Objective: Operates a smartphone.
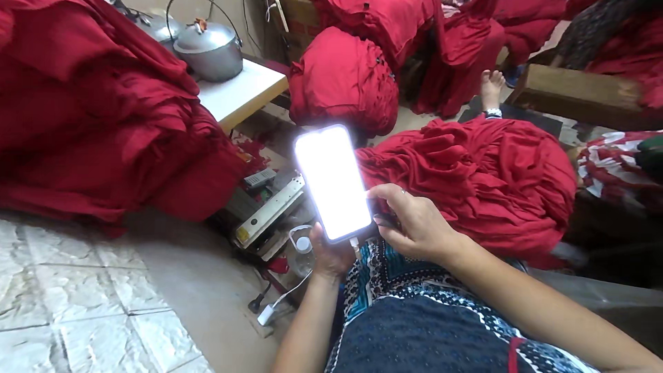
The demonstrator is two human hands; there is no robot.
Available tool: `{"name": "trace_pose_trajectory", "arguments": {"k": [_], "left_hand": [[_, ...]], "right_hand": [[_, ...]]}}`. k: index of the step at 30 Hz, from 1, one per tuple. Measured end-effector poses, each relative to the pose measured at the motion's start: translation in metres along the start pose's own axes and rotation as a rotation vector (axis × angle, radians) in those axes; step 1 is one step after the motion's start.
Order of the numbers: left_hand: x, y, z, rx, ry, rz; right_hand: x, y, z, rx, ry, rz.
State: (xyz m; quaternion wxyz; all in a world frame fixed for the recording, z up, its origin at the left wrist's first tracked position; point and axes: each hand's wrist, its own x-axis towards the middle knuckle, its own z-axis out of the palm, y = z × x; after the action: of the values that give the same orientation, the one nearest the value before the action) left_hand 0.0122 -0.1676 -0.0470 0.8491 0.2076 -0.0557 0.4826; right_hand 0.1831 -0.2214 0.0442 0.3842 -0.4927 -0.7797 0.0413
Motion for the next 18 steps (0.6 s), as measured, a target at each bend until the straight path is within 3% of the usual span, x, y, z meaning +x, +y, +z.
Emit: {"name": "trace_pose_trajectory", "arguments": {"k": [12,18], "left_hand": [[0.0021,0.0038,-0.0014,0.013,-0.05,0.028],[0.0004,0.0032,-0.0017,0.003,-0.029,-0.006]], "right_hand": [[-0.0015,0.0006,-0.0007,-0.058,-0.054,-0.113],[0.0075,-0.0001,-0.0056,-0.11,0.021,-0.094]]}}
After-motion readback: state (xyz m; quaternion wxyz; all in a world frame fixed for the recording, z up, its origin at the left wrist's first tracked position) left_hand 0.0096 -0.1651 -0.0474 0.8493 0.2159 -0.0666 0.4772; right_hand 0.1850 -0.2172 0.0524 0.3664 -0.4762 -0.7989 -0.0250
